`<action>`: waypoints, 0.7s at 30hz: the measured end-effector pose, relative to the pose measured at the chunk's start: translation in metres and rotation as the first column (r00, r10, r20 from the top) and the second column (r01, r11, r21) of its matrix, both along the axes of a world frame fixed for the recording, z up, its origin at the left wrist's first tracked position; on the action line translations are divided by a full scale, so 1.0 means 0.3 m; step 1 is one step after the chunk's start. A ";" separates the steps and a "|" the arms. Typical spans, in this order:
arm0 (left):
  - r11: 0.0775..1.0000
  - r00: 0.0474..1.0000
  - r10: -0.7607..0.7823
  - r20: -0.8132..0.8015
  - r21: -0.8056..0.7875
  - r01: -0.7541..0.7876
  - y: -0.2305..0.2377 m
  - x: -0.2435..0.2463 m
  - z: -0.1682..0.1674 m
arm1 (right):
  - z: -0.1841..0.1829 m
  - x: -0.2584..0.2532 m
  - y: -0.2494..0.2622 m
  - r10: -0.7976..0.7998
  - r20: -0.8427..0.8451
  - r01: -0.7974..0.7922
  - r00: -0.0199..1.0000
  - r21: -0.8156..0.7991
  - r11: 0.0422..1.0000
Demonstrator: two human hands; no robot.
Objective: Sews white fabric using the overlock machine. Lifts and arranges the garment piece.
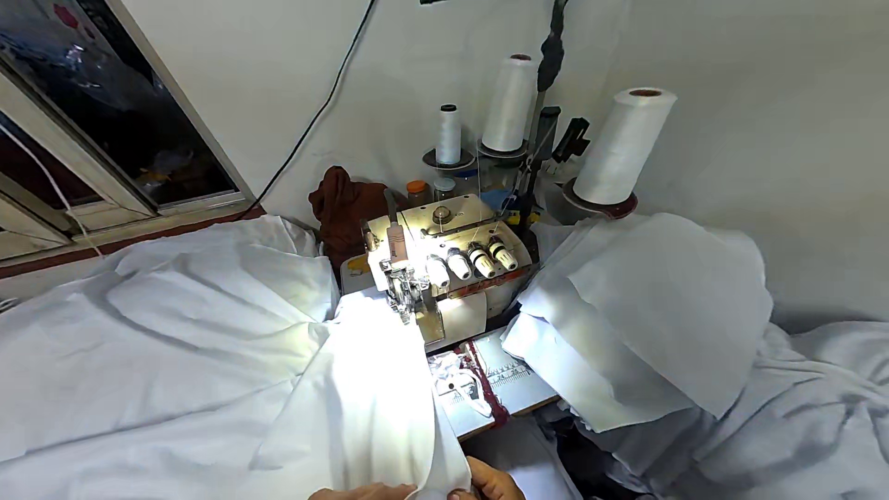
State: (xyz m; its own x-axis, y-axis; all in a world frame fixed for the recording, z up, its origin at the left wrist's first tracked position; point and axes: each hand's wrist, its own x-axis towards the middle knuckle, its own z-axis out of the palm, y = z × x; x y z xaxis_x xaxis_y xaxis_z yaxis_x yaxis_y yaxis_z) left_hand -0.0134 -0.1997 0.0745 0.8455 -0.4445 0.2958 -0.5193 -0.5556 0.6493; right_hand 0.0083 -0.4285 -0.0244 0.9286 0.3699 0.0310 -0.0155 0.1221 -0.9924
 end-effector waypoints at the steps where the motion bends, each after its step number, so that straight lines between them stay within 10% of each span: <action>1: 1.000 1.000 0.016 0.019 0.025 -0.017 -0.014 0.014 0.008 | 0.011 0.012 0.007 -0.015 0.005 0.015 1.000 0.011 1.000; 21: 0.799 0.777 0.426 0.464 0.210 -0.563 -0.171 0.312 0.020 | 0.139 0.271 0.190 -0.162 -0.043 0.167 0.986 0.308 0.937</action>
